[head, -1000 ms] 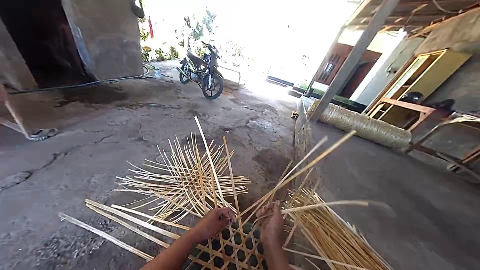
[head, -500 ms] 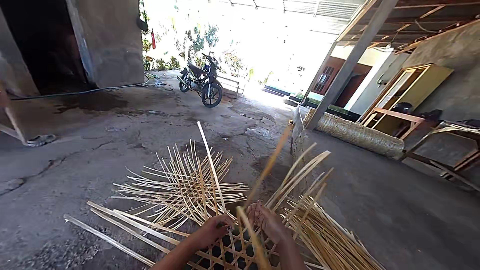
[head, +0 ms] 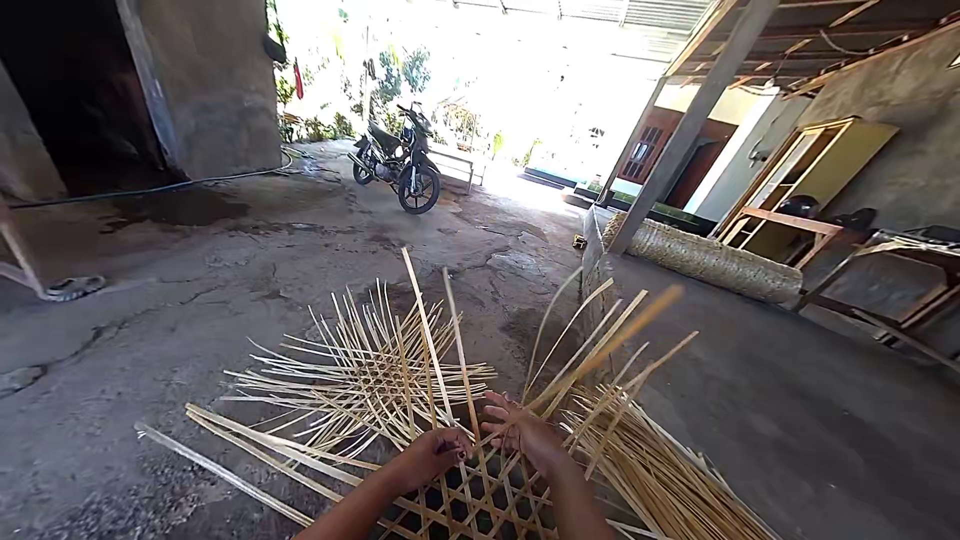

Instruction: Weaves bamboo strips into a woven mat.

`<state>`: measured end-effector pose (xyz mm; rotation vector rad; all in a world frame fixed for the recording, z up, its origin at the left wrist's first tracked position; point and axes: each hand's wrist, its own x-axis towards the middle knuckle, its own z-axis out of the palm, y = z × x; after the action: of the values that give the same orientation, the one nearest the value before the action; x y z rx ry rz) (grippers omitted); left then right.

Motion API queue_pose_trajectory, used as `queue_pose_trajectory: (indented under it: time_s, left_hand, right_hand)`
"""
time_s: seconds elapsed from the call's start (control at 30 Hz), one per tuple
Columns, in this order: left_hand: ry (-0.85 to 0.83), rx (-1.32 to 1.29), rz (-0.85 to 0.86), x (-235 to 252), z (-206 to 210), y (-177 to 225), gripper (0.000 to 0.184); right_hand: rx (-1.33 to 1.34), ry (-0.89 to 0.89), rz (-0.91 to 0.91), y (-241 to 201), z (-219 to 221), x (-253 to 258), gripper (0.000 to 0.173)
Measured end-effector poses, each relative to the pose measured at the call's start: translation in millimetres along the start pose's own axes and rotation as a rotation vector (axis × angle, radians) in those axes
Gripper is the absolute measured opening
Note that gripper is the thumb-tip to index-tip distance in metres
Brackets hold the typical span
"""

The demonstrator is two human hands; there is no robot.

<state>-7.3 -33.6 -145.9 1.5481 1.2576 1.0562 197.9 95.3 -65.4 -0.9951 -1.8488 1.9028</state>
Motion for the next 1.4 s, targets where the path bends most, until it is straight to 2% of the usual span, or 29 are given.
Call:
queue_pose_trajectory:
  time_s: [0.07,0.23,0.4,0.5,0.63,0.73,0.77,0.87,0.93,1.0,1.1,1.2,1.23,1.3,1.4]
  left_hand:
    - [0.007,0.059,-0.006,2,2,2,0.019]
    - [0.017,0.134,-0.029,4,5,8,0.020]
    - [0.046,-0.076,-0.005,1,3,1,0.018]
    - [0.072,-0.083,-0.064,7,6,0,0.020]
    - [0.126,0.200,-0.235,17,15,9,0.024]
    - [0.132,0.445,-0.343,19,28,22,0.028]
    - [0.143,0.491,-0.361,19,32,23,0.028]
    - [0.221,0.528,-0.367,19,36,27,0.033]
    - [0.296,0.511,-0.362,10,38,37,0.042]
    - [0.351,0.493,-0.349,0,39,54,0.053]
    - [0.348,0.584,-0.238,-20,49,55,0.054]
    - [0.102,0.911,-0.159,-36,71,20,0.060]
    - [0.053,1.021,-0.153,-40,79,9,0.061]
    - [0.061,1.116,-0.141,-42,87,0,0.060]
    - [0.093,1.100,-0.173,-46,88,4,0.057]
  right_hand:
    - [-0.033,-0.009,0.018,1,0,3,0.055]
    - [-0.005,-0.171,-0.034,2,-10,3,0.062]
    - [0.170,-0.085,-0.222,21,-9,-2,0.066]
    - [0.224,-0.061,-0.318,30,-7,-7,0.067]
    - [0.072,0.013,-0.371,29,1,-16,0.058]
    - [0.004,0.054,-0.349,23,7,-22,0.037]
    - [-0.016,0.113,-0.349,23,9,-22,0.036]
    - [-0.185,0.434,-0.427,22,19,-26,0.056]
    - [-0.405,0.576,-0.419,27,30,-43,0.058]
    - [-0.652,0.545,-0.401,37,43,-68,0.061]
    - [-0.972,0.389,-0.351,77,68,-102,0.071]
    - [-1.291,0.221,-0.222,122,85,-111,0.075]
    - [-1.337,0.194,-0.184,129,89,-111,0.074]
    - [-1.363,0.175,-0.144,131,92,-109,0.074]
    - [-1.327,0.253,-0.254,139,89,-111,0.074]
